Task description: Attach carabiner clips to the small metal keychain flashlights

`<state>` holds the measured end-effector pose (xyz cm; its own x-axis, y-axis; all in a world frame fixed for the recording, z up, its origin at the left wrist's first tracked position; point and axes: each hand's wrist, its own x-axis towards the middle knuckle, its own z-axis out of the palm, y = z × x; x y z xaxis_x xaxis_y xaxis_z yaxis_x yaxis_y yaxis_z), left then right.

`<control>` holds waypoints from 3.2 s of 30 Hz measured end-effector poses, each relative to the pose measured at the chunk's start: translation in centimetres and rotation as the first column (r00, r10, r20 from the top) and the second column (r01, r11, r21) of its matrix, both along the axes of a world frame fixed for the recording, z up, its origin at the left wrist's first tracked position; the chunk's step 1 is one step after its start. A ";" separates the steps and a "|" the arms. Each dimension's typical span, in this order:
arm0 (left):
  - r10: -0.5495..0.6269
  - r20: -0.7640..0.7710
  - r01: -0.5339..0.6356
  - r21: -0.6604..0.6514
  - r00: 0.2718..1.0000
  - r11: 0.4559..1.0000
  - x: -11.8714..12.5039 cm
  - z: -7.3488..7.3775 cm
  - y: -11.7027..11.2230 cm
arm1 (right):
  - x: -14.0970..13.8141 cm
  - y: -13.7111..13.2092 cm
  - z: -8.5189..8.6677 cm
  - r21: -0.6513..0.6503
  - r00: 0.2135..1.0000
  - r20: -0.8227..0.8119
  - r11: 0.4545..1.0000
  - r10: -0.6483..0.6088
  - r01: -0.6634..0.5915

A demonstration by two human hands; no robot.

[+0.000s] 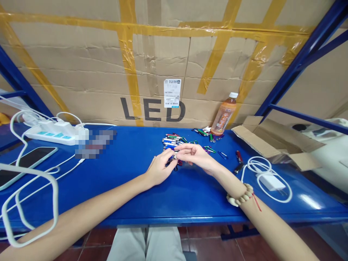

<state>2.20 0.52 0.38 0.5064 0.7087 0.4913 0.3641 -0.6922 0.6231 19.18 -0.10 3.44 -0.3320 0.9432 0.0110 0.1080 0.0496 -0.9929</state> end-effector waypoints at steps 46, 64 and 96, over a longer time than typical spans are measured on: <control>-0.102 0.159 0.116 -0.080 0.982 0.990 -0.5 0.2 0.2 | 7.1 2.4 -0.5 0.531 0.761 0.590 0.839 -0.268 -0.117; 0.050 0.105 -0.030 -0.177 0.993 0.984 -0.1 0.2 -0.4 | 5.9 2.7 -1.3 0.444 0.580 0.748 0.893 -0.323 -0.076; -0.054 0.032 0.058 -0.151 0.998 0.987 -0.4 0.6 -0.8 | 1.6 1.9 -1.4 0.269 0.967 0.204 0.959 -0.150 0.092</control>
<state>1.77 -0.28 1.02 0.5350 0.7471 0.3945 0.3088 -0.6075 0.7319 20.75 1.83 1.99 -0.2374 0.9514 0.1960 0.3432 0.2709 -0.8993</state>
